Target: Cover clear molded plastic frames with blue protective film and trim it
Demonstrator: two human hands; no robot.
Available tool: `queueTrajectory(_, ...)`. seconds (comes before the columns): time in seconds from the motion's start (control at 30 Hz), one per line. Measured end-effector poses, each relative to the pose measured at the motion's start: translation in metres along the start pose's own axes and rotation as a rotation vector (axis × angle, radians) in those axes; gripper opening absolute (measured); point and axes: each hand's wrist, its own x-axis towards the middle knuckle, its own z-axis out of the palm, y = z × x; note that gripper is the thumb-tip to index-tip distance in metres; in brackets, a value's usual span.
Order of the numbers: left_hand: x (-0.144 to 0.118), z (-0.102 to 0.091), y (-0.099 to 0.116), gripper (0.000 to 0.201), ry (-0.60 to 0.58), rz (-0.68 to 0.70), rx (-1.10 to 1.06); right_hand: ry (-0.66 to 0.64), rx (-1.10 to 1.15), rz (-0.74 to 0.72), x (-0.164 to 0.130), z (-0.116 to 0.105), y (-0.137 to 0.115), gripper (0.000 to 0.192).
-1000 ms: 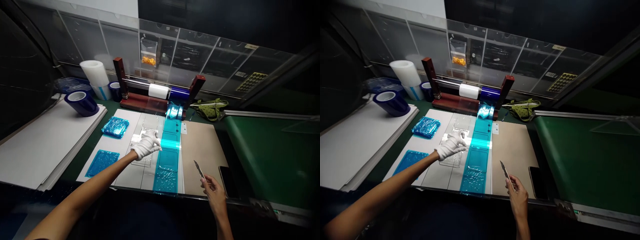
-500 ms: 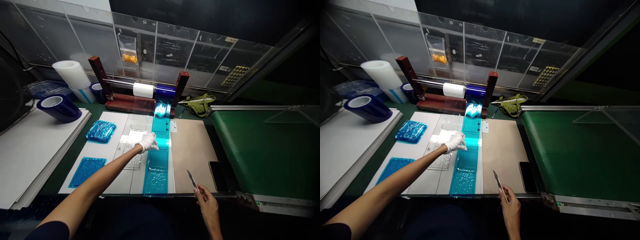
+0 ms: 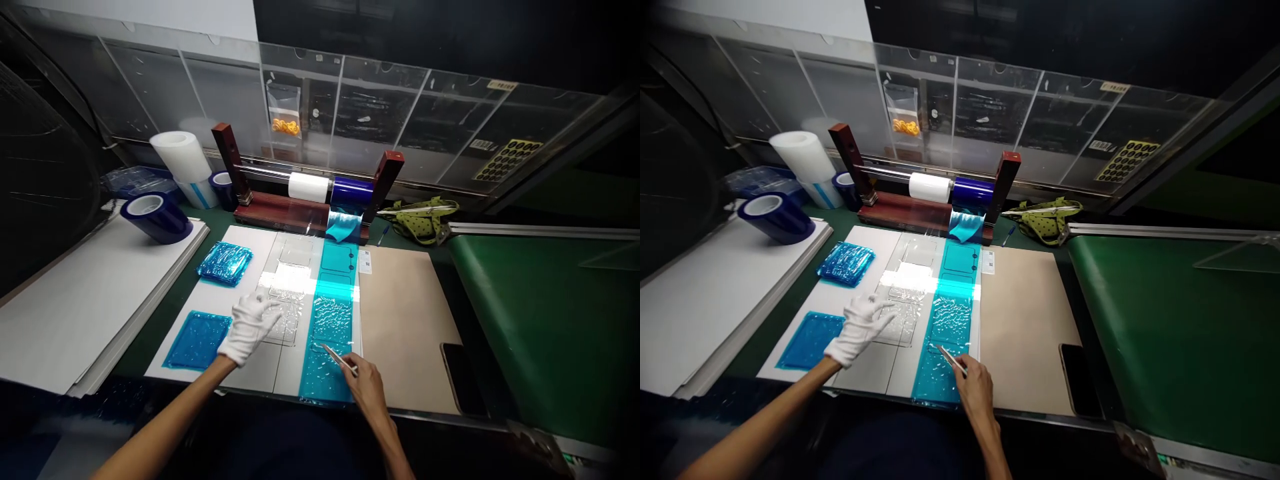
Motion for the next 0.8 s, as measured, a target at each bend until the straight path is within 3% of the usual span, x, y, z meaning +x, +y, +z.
queueTrajectory(0.17, -0.066, 0.009, -0.020, 0.018, 0.042, -0.024, 0.082, -0.034, -0.068, -0.013, 0.025, 0.028, -0.030, 0.021)
queueTrajectory(0.33, -0.098, 0.022, -0.027, 0.021, 0.093, -0.047, 0.136, -0.078, -0.043, -0.052, 0.033, 0.039, -0.046, 0.020)
queueTrajectory(0.5, -0.103, 0.036, -0.032, 0.025, 0.137, -0.026, 0.206, -0.214, 0.127, -0.056, 0.039, 0.045, -0.053, 0.017)
queueTrajectory(0.63, -0.094, 0.050, -0.040, 0.028, 0.205, 0.007, 0.256, -0.359, 0.313, -0.008, 0.038, 0.044, -0.054, 0.032)
queueTrajectory(0.8, -0.076, 0.059, -0.061, 0.025, 0.290, 0.110, 0.271, -0.412, 0.402, 0.025, 0.039, 0.040, -0.059, 0.041)
